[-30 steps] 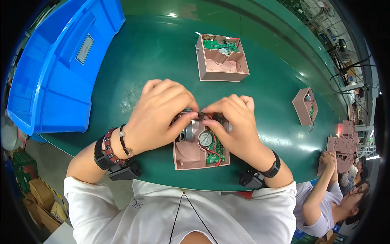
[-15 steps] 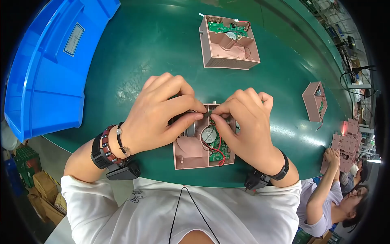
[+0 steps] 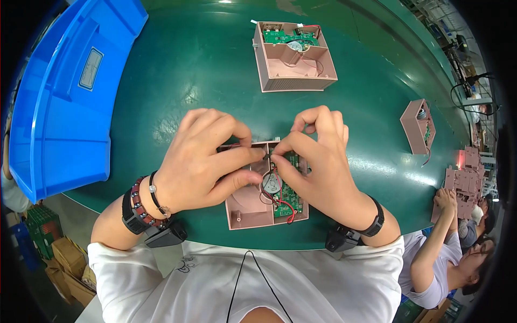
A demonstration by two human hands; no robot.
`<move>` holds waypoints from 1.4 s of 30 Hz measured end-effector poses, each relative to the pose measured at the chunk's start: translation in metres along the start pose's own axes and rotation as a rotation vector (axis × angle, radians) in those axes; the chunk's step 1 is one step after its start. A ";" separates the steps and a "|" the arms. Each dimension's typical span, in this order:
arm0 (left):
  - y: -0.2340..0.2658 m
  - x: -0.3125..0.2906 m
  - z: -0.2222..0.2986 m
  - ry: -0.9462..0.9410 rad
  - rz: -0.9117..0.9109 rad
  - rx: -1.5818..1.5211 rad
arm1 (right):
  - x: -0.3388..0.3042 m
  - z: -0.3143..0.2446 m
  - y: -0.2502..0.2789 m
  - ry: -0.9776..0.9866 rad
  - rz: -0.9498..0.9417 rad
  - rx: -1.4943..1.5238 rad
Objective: Assembling small speaker components and PCBs into plastic housings on an assembly line.
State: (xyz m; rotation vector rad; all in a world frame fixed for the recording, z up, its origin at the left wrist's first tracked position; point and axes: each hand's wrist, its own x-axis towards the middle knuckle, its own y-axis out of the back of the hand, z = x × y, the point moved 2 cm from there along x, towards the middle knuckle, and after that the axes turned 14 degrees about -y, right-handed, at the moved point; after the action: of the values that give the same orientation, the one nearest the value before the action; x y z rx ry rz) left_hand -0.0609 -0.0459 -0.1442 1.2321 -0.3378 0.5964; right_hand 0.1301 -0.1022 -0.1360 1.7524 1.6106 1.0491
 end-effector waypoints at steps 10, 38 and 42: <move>-0.003 -0.011 0.000 -0.062 -0.059 -0.047 | 0.007 0.009 0.002 0.022 -0.207 0.081; 0.013 -0.009 0.019 -0.443 -0.273 -0.070 | 0.106 0.058 -0.024 0.298 0.327 0.109; 0.016 -0.015 0.010 -0.381 -0.312 -0.107 | 0.068 0.032 0.009 0.258 0.201 0.307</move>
State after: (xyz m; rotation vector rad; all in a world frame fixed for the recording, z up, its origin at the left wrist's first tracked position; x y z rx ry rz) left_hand -0.0820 -0.0558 -0.1372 1.2608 -0.4775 0.0713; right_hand 0.1603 -0.0325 -0.1338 2.0857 1.8626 1.2144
